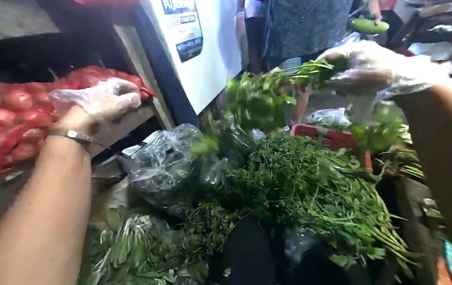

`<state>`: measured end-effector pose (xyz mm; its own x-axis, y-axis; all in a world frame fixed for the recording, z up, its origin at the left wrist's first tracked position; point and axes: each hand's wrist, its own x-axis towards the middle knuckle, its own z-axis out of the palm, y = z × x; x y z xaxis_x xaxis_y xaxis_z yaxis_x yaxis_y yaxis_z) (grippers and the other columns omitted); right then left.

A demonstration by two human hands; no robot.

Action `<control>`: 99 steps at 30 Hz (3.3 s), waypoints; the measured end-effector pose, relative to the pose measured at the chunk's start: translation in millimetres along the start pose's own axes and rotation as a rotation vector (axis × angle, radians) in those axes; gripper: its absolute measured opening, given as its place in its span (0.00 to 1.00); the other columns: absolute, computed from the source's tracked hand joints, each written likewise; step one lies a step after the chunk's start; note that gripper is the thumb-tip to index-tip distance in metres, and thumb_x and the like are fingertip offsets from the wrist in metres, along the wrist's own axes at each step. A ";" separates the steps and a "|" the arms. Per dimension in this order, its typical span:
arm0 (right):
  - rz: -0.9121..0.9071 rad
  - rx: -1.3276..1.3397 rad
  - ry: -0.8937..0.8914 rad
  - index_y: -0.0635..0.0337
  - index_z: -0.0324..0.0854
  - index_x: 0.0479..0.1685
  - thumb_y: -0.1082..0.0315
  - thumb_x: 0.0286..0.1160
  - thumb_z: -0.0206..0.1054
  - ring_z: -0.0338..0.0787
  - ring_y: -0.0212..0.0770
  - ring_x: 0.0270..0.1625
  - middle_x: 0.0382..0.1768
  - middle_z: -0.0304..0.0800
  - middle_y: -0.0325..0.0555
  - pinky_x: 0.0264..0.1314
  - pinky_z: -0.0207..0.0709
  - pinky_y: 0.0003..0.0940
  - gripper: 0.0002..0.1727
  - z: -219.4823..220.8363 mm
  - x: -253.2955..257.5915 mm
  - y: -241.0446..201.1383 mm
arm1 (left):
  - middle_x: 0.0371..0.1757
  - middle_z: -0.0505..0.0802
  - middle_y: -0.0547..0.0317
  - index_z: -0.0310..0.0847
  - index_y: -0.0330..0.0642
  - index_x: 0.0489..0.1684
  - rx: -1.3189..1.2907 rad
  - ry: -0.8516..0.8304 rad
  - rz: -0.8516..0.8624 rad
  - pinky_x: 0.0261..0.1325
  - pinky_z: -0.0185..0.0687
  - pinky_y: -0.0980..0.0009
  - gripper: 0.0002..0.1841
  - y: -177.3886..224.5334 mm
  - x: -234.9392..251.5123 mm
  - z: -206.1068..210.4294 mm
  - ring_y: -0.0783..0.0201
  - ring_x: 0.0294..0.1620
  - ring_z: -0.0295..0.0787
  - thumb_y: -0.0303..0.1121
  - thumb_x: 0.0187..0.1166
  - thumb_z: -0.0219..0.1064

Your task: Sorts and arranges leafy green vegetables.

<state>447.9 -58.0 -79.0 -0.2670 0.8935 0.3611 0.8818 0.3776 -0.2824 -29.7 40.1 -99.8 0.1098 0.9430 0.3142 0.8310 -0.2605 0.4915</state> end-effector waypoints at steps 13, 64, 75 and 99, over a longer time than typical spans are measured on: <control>-0.026 0.354 0.017 0.57 0.76 0.72 0.79 0.63 0.72 0.87 0.30 0.48 0.57 0.86 0.47 0.51 0.82 0.30 0.31 16.0 22.3 -42.3 | 0.44 0.89 0.59 0.80 0.32 0.62 -0.792 -0.004 0.450 0.50 0.82 0.78 0.14 174.7 -28.0 174.1 0.77 0.42 0.85 0.29 0.84 0.60; 0.652 1.437 0.180 0.58 0.69 0.59 0.69 0.86 0.62 0.88 0.31 0.27 0.35 0.87 0.41 0.29 0.85 0.25 0.10 204.3 -62.2 -36.3 | 0.44 0.89 0.68 0.76 0.57 0.54 -1.817 -0.014 -0.299 0.48 0.87 0.70 0.20 126.7 -74.6 249.4 0.72 0.47 0.88 0.53 0.93 0.39; 0.591 1.364 -0.330 0.63 0.48 0.91 0.56 0.89 0.52 0.89 0.45 0.67 0.78 0.77 0.56 0.62 0.86 0.44 0.36 252.1 -108.7 -68.1 | 0.74 0.76 0.55 0.57 0.48 0.84 -1.895 0.418 -0.408 0.76 0.72 0.61 0.23 149.2 -83.0 267.2 0.62 0.74 0.73 0.43 0.97 0.35; 0.646 1.073 -0.125 0.64 0.66 0.82 0.61 0.78 0.68 0.87 0.35 0.59 0.61 0.86 0.51 0.65 0.81 0.35 0.34 212.7 -110.1 3.4 | 0.81 0.73 0.32 0.47 0.42 0.92 -0.715 -0.040 -0.409 0.77 0.71 0.51 0.39 123.5 -117.0 303.2 0.46 0.78 0.76 0.32 0.82 0.68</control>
<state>397.6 -103.3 -308.8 0.0079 0.9833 -0.1816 0.1216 -0.1812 -0.9759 225.4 -39.5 -322.2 -0.0961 0.9951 -0.0241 0.2634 0.0488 0.9635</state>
